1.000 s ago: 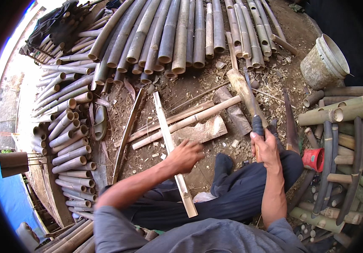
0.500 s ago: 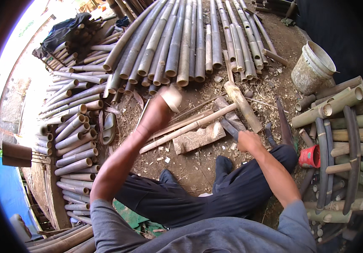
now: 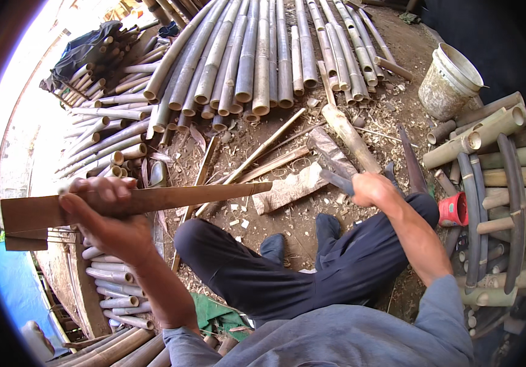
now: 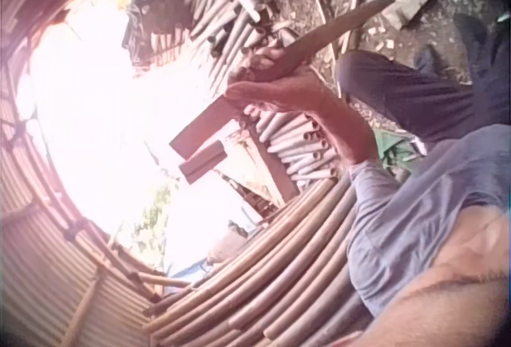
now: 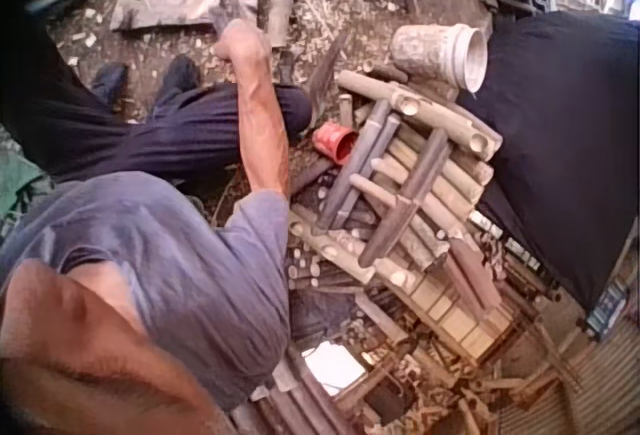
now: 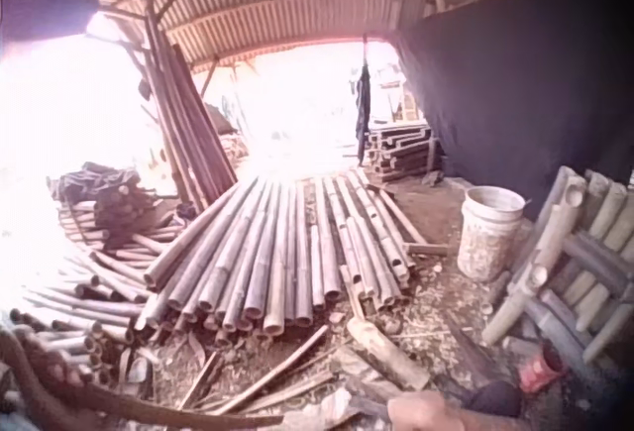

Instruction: The person sits on the ground and uses a knife to split bamboo poles into thin strips. They measure the bamboo with a tape measure and use a wooden block as a guide to ensure straight cuts. The person handles multiple bamboo poles, splitting them into smaller pieces and stacking them.

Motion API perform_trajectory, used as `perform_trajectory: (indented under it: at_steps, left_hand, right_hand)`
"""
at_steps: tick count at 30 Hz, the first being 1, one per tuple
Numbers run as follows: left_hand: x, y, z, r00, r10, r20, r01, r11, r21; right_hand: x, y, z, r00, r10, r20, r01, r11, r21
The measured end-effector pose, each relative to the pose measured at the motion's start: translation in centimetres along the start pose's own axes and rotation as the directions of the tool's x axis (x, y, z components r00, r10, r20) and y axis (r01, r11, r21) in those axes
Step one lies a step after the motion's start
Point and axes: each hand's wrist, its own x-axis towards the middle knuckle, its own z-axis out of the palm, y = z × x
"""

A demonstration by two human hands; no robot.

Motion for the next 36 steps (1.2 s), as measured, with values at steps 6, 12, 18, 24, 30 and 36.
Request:
perform_trajectory:
  at_steps: [6,12,18,24,30,36]
  left_hand:
    - [-2.6,-6.3,2.8,0.979,-0.064,0.192,0.077,0.995,-0.063]
    - [-4.7,-9.0,4.7,0.979,-0.044,0.2,0.053,0.998,-0.038]
    - [-4.6,-8.3,6.2,0.995,-0.016,0.096,0.018,1.0,-0.024]
    - [-4.9,-6.8,5.4,0.978,0.016,0.208,0.003,0.996,-0.087]
    - [-5.8,-6.1,6.2,0.967,0.011,0.256,0.023,0.992,-0.128]
    - [-7.2,-8.2,7.1,0.961,-0.022,0.275,0.031,0.999,-0.027]
  right_hand:
    - [-3.3,2.6,5.8,0.989,-0.038,-0.145,0.086,0.935,0.343]
    - [-8.6,-0.2,9.0,0.976,0.001,-0.217,0.217,0.026,0.976]
    - [-8.7,0.0,11.3,0.91,0.067,-0.41,0.41,-0.3,0.861]
    - [-10.6,0.9,11.7,0.943,0.188,-0.276,0.308,-0.165,0.937]
    - [-8.4,0.6,12.5,0.858,0.229,-0.459,0.437,0.143,0.888]
    - [-5.3,-2.2,11.7,0.742,0.068,-0.667,0.54,0.529,0.654]
